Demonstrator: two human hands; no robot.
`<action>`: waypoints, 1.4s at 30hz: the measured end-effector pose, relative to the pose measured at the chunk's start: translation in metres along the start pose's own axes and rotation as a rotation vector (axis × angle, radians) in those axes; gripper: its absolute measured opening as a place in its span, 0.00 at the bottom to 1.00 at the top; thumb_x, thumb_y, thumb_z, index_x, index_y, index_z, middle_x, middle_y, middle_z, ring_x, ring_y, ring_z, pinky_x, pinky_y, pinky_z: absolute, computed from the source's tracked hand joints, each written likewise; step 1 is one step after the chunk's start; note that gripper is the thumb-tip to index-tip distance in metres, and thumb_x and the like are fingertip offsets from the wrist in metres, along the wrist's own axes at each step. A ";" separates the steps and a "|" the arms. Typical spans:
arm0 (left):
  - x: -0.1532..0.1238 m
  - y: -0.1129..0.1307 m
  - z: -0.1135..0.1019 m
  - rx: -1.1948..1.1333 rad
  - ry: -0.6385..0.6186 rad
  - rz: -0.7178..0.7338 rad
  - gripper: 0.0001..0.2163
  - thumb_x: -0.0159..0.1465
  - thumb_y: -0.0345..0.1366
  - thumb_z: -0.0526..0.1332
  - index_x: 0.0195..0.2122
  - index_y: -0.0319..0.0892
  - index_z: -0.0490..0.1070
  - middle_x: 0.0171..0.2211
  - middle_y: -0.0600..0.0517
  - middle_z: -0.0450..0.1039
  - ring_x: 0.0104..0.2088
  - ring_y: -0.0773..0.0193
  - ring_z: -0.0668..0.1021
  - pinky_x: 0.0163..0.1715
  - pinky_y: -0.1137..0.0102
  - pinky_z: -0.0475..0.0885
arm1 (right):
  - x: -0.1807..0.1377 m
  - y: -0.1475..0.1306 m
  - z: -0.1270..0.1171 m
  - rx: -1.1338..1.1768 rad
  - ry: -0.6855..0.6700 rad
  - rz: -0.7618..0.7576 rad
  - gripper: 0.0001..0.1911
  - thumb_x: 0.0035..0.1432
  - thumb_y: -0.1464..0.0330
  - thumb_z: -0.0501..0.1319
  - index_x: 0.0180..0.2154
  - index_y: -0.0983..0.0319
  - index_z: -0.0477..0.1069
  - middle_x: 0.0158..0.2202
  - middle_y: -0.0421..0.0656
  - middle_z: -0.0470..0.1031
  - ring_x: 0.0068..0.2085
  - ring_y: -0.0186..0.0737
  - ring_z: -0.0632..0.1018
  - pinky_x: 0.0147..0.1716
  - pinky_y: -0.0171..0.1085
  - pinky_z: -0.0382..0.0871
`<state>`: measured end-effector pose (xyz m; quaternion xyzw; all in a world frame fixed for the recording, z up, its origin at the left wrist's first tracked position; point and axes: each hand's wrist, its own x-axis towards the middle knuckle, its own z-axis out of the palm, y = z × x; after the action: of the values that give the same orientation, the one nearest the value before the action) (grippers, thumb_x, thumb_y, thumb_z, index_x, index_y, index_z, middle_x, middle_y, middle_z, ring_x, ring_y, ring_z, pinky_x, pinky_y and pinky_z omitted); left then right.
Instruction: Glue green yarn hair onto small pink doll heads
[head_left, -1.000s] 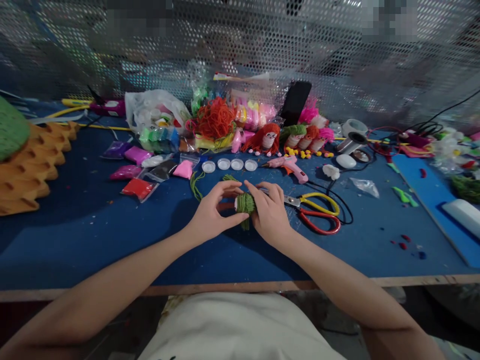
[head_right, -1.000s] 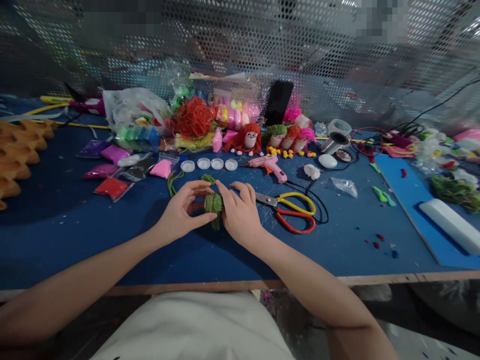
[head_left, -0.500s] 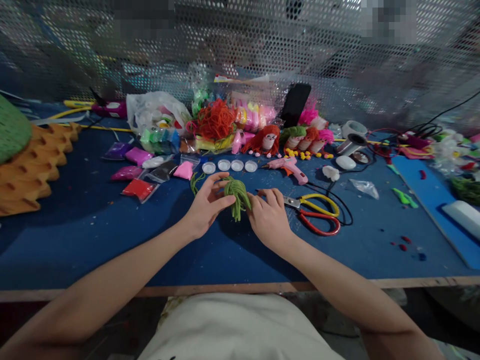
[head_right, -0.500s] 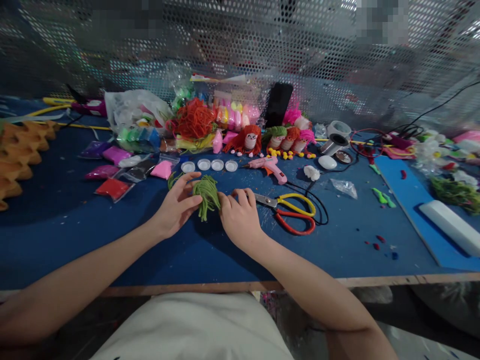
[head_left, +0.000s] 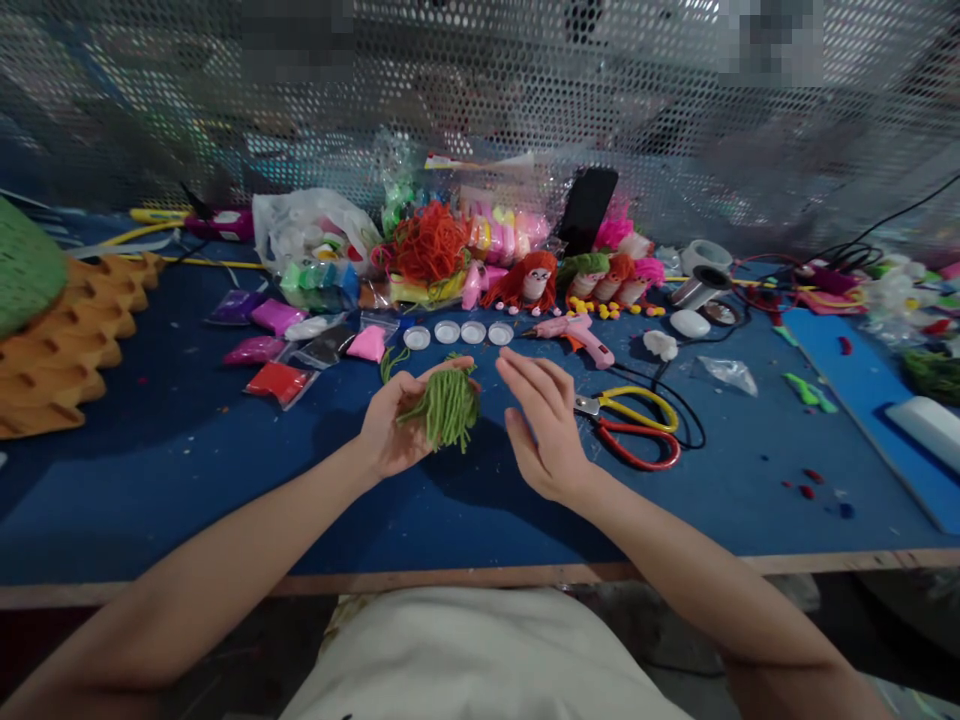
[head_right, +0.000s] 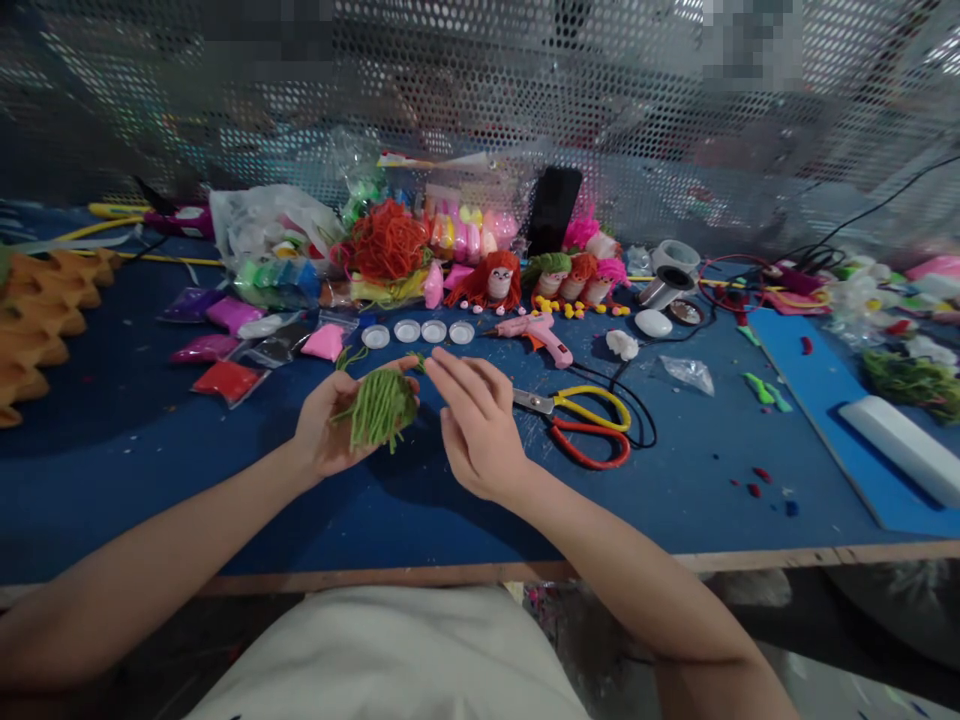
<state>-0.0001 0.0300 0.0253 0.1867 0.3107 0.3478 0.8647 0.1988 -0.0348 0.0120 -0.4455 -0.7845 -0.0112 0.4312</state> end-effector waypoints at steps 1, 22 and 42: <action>0.000 0.000 0.000 0.001 -0.007 -0.006 0.29 0.53 0.32 0.54 0.58 0.36 0.72 0.34 0.47 0.83 0.34 0.59 0.84 0.35 0.69 0.80 | 0.000 -0.002 -0.001 -0.005 -0.032 -0.054 0.33 0.66 0.76 0.52 0.70 0.58 0.54 0.67 0.50 0.67 0.67 0.50 0.64 0.64 0.54 0.61; 0.004 -0.004 -0.007 0.221 -0.061 0.135 0.26 0.53 0.35 0.60 0.55 0.39 0.71 0.39 0.48 0.80 0.37 0.59 0.81 0.39 0.67 0.75 | -0.004 -0.003 -0.004 0.113 -0.003 -0.453 0.15 0.55 0.77 0.55 0.43 0.61 0.72 0.24 0.39 0.77 0.29 0.37 0.77 0.46 0.47 0.73; 0.001 -0.009 -0.009 1.453 0.080 0.819 0.07 0.66 0.38 0.61 0.43 0.44 0.76 0.41 0.48 0.79 0.42 0.57 0.78 0.45 0.64 0.71 | 0.004 0.012 0.005 -0.078 0.107 -0.166 0.10 0.61 0.79 0.55 0.37 0.60 0.71 0.28 0.38 0.82 0.22 0.30 0.74 0.43 0.42 0.67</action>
<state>-0.0018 0.0256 0.0135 0.7837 0.3957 0.3539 0.3224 0.2026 -0.0227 0.0072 -0.3943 -0.7936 -0.1011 0.4523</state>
